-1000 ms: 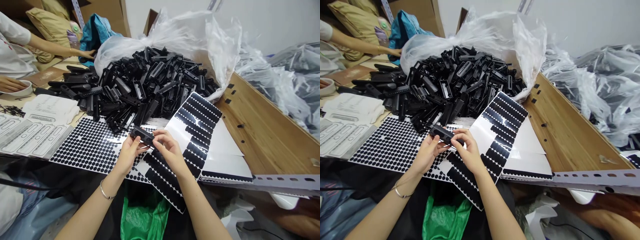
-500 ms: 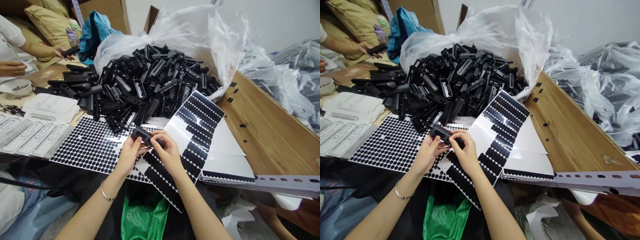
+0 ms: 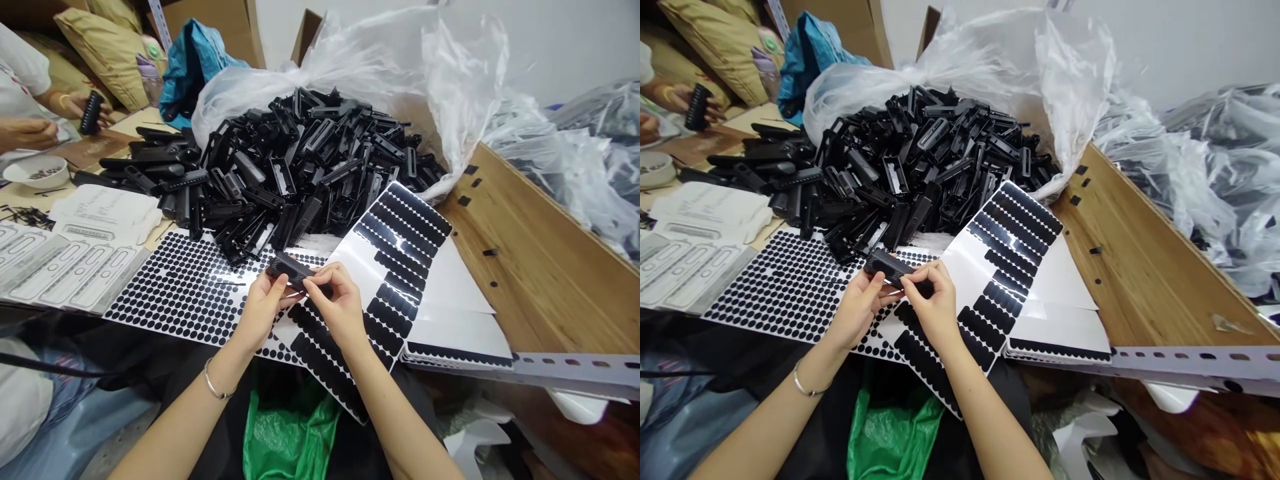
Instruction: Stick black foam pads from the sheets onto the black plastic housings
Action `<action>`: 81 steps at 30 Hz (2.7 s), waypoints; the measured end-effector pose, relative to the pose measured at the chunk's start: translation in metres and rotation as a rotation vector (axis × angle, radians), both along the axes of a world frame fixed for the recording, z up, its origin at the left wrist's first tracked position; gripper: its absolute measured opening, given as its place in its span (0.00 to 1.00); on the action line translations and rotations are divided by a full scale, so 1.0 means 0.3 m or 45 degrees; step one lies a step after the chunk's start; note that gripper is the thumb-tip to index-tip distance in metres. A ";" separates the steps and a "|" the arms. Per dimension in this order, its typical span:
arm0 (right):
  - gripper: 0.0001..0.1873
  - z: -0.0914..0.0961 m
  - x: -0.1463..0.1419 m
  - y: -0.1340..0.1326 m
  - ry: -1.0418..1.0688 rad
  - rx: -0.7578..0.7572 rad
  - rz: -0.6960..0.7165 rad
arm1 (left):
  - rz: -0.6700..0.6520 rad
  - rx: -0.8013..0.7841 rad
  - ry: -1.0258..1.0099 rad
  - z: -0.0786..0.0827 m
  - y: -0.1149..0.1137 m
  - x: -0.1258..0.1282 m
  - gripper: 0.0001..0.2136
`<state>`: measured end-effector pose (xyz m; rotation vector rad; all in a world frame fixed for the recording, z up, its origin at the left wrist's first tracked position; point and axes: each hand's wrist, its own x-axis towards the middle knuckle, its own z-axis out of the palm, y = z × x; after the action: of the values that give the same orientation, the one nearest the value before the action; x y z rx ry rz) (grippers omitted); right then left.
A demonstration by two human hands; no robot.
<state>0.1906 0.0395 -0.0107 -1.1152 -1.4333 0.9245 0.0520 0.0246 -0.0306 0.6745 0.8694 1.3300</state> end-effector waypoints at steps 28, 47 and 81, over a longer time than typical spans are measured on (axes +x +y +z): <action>0.25 0.017 0.045 -0.017 0.152 -0.422 0.363 | -0.169 0.001 0.055 -0.001 0.003 -0.006 0.25; 0.12 0.105 0.143 -0.069 -0.204 -0.377 0.773 | 0.288 0.315 1.625 -0.033 0.104 -0.233 0.12; 0.04 -0.058 0.071 0.041 -0.245 -0.199 0.194 | -0.230 -0.080 -0.208 0.023 -0.020 -0.006 0.29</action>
<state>0.2118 0.0519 -0.0281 -1.2505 -1.6429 1.0751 0.0503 0.0187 -0.0237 0.5727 0.6988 1.1732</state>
